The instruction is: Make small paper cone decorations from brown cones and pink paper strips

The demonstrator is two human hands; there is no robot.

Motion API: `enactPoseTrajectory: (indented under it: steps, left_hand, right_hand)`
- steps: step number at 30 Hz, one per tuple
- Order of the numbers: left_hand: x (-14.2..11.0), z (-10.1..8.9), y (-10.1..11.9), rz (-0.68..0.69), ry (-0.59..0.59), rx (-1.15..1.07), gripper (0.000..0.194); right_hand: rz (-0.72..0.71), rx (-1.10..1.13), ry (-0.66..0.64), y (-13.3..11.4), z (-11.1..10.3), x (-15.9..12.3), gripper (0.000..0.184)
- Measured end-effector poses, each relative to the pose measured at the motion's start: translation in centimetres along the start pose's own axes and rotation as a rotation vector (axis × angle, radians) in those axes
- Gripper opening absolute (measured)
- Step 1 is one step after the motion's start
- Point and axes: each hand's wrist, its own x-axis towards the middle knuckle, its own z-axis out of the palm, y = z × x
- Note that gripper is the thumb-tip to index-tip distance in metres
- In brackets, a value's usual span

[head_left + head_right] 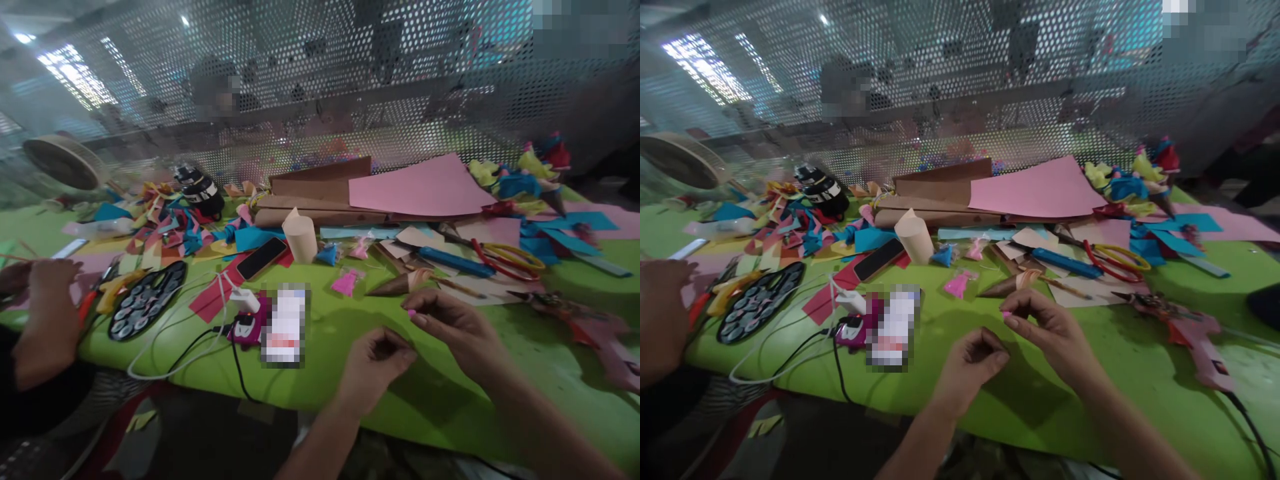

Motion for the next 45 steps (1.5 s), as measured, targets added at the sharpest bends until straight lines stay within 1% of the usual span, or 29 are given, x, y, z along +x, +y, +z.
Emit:
enactPoseTrajectory:
  steps: [5,7,9,11,14,16,19,21,26,29,32,34,36,38,40,43,45]
  left_hand:
    - [-0.6,0.2,0.1,0.037,-0.107,0.195,0.031]
    - [-0.9,0.2,0.2,0.075,-0.137,0.265,0.029]
    - [-1.0,0.2,0.1,0.113,-0.141,0.328,0.030]
    - [-1.1,0.2,0.0,0.129,-0.146,0.352,0.032]
    - [-1.0,0.2,-0.1,0.140,-0.156,0.296,0.031]
    - [-0.8,0.2,0.0,0.150,-0.135,0.238,0.028]
    - [-0.6,0.0,0.3,0.140,-0.066,0.175,0.026]
    - [-0.4,-0.1,0.4,0.134,0.008,0.142,0.026]
    - [0.3,-0.3,0.3,0.155,0.242,0.037,0.027]
    - [0.6,-0.4,0.1,0.168,0.304,-0.022,0.031]
    - [0.6,-0.4,0.1,0.189,0.310,-0.104,0.033]
    - [0.6,-0.3,0.1,0.171,0.258,-0.115,0.031]
    - [0.5,-0.1,0.2,0.141,0.187,-0.087,0.036]
    - [0.4,0.1,0.2,0.125,0.164,-0.067,0.035]
    - [0.4,0.1,0.2,0.125,0.208,-0.064,0.029]
    - [0.6,-0.1,0.2,0.137,0.288,-0.077,0.030]
    - [0.6,-0.3,0.2,0.149,0.306,-0.082,0.030]
  right_hand:
    - [0.069,0.073,0.036,0.5,0.1,-0.1,0.030]
    - [0.068,0.097,0.044,0.7,0.0,-0.1,0.029]
    - [0.052,0.121,0.054,0.8,-0.1,-0.1,0.028]
    - [0.042,0.152,0.055,0.8,-0.2,-0.1,0.029]
    - [0.060,0.215,0.039,0.4,-0.1,0.0,0.030]
    - [0.087,0.246,0.027,0.1,0.0,0.1,0.031]
    - [0.126,0.264,0.006,-0.2,0.1,0.0,0.033]
    - [0.144,0.270,-0.011,-0.4,0.1,0.0,0.035]
    - [0.174,0.308,-0.027,-0.5,0.1,0.0,0.036]
    - [0.200,0.361,-0.044,-0.4,0.1,0.0,0.036]
    - [0.234,0.399,-0.067,-0.3,0.1,-0.1,0.036]
    - [0.243,0.416,-0.091,-0.3,0.1,-0.1,0.035]
    - [0.243,0.436,-0.125,-0.4,0.2,-0.2,0.033]
    - [0.235,0.438,-0.155,-0.4,0.2,-0.3,0.032]
    - [0.224,0.428,-0.164,-0.5,0.1,-0.4,0.032]
    - [0.210,0.413,-0.151,-0.5,0.0,-0.5,0.031]
    - [0.202,0.396,-0.152,-0.5,-0.1,-0.5,0.029]
